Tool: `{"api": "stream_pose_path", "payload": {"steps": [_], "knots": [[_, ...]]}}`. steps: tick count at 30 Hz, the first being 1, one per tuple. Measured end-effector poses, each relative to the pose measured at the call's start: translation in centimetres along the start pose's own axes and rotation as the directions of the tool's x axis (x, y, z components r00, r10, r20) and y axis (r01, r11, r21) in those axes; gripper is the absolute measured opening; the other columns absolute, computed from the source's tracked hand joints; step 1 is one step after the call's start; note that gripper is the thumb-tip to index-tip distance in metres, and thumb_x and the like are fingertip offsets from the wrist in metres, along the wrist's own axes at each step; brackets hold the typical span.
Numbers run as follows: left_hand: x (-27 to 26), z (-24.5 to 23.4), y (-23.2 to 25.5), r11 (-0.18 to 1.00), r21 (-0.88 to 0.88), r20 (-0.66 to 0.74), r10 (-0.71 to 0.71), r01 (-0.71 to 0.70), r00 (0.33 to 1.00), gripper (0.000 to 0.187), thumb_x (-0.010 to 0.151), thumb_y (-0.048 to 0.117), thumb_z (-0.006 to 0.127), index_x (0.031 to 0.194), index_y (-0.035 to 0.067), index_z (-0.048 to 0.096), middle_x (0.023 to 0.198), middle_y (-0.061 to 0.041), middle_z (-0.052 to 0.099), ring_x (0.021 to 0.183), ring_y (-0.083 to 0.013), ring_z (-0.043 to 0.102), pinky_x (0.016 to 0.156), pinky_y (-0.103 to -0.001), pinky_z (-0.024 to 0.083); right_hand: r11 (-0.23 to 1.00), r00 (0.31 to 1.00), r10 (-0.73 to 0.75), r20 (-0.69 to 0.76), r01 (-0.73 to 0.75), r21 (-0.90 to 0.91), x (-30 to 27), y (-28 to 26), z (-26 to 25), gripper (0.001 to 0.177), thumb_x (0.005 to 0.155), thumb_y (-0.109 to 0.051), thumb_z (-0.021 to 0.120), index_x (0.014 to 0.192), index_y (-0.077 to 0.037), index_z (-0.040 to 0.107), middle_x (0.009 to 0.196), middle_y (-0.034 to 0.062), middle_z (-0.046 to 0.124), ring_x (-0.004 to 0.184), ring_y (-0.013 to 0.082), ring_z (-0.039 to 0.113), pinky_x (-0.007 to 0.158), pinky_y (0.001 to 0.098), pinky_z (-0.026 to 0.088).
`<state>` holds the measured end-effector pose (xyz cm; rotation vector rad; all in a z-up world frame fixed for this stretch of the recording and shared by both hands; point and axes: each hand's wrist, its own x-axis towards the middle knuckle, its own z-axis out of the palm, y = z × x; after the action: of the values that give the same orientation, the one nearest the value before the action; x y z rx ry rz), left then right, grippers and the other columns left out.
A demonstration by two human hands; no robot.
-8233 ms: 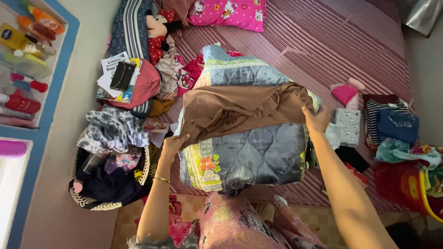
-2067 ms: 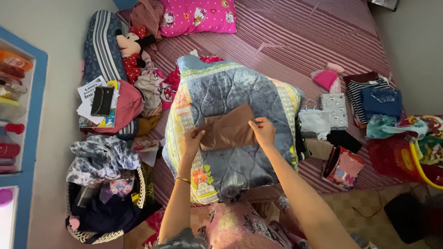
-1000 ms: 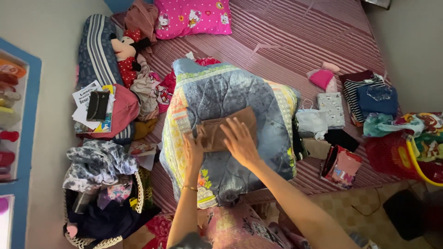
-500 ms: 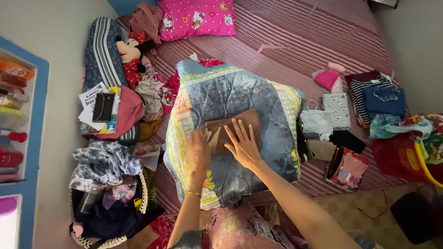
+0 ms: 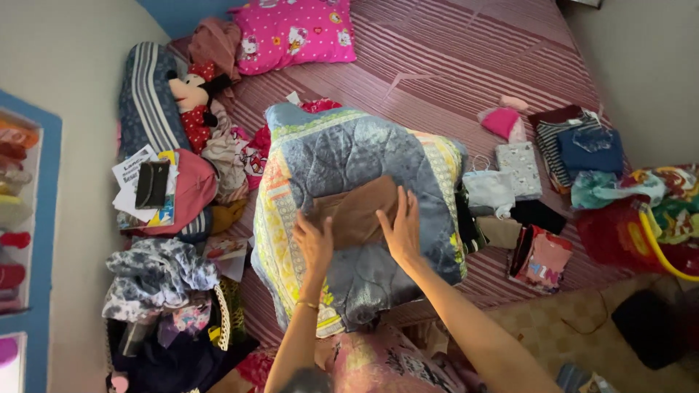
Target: Fold various pieces of clothing on a bed and place them into a basket.
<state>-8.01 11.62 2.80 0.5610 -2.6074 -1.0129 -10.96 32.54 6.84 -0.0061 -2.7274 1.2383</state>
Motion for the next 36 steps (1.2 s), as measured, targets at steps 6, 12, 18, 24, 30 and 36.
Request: {"api": "stream_pose_path", "payload": {"steps": [6,12,18,24,30,36], "knots": [[3.5,5.5,-10.4,0.994,-0.042,0.217,-0.085,0.096,0.973,0.094,0.07,0.048,0.091,0.136,-0.004,0.05,0.131,-0.03,0.062,0.122,-0.0414,0.06,0.1,-0.047,0.049,0.965,0.98,0.198,-0.015,-0.192,0.18,2.7,6.1,5.7,0.085,0.086,-0.05,0.08,0.144,0.0,0.044,0.133,0.0289,0.064,0.127,0.0415,0.061,0.103,0.0462,0.051],[4.8,2.0,-6.6,0.961,0.122,0.435,-0.277,0.248,0.857,0.063,0.067,0.05,0.091,0.099,-0.002,0.077,0.092,-0.019,0.077,0.087,-0.0324,0.076,0.077,-0.044,0.057,0.833,0.803,0.541,0.248,-0.553,-0.028,4.0,4.8,5.7,0.062,0.074,-0.052,0.084,0.111,-0.003,0.077,0.114,0.0193,0.078,0.108,0.037,0.072,0.089,0.0459,0.055],[2.9,-2.9,-1.1,0.849,-0.358,0.535,-0.155,0.389,0.83,0.044,0.079,0.029,0.086,0.107,-0.002,0.073,0.099,-0.011,0.076,0.089,-0.0239,0.073,0.077,-0.038,0.058,0.636,0.852,0.358,0.382,-0.522,0.569,2.9,1.5,0.7,0.039,0.081,-0.032,0.081,0.11,-0.007,0.074,0.109,0.01,0.078,0.099,0.0239,0.074,0.079,0.0393,0.058],[2.3,-1.9,4.1,0.474,-0.546,0.785,0.001,0.691,0.62,0.044,0.084,0.009,0.078,0.124,-0.002,0.063,0.114,-0.011,0.072,0.1,-0.0234,0.072,0.086,-0.037,0.06,0.546,0.805,0.409,0.43,-0.593,0.592,0.6,4.3,-6.3,0.043,0.088,-0.029,0.083,0.113,0.005,0.073,0.107,0.0123,0.077,0.097,0.0226,0.073,0.084,0.0408,0.057],[-1.3,1.7,17.5,0.557,-0.487,0.873,0.294,0.672,0.389,0.052,0.082,0.008,0.078,0.13,0.001,0.06,0.121,-0.009,0.069,0.105,-0.0191,0.07,0.089,-0.034,0.06,0.421,0.924,0.376,0.07,-0.237,0.876,-4.5,8.4,-18.7,0.078,0.077,-0.026,0.088,0.143,-0.007,0.05,0.132,0.0077,0.064,0.119,0.0204,0.062,0.096,0.0376,0.053],[-11.4,8.2,25.3,0.873,-0.329,0.942,0.279,0.359,0.185,0.06,0.093,0.022,0.076,0.136,-0.013,0.054,0.122,-0.025,0.062,0.102,-0.042,0.057,0.082,-0.048,0.044,0.542,0.727,0.685,-0.056,-0.456,0.706,-12.7,17.4,-30.8,0.092,0.082,-0.026,0.087,0.155,-0.014,0.033,0.148,0.0022,0.043,0.133,0.0202,0.045,0.103,0.0413,0.047]]}}
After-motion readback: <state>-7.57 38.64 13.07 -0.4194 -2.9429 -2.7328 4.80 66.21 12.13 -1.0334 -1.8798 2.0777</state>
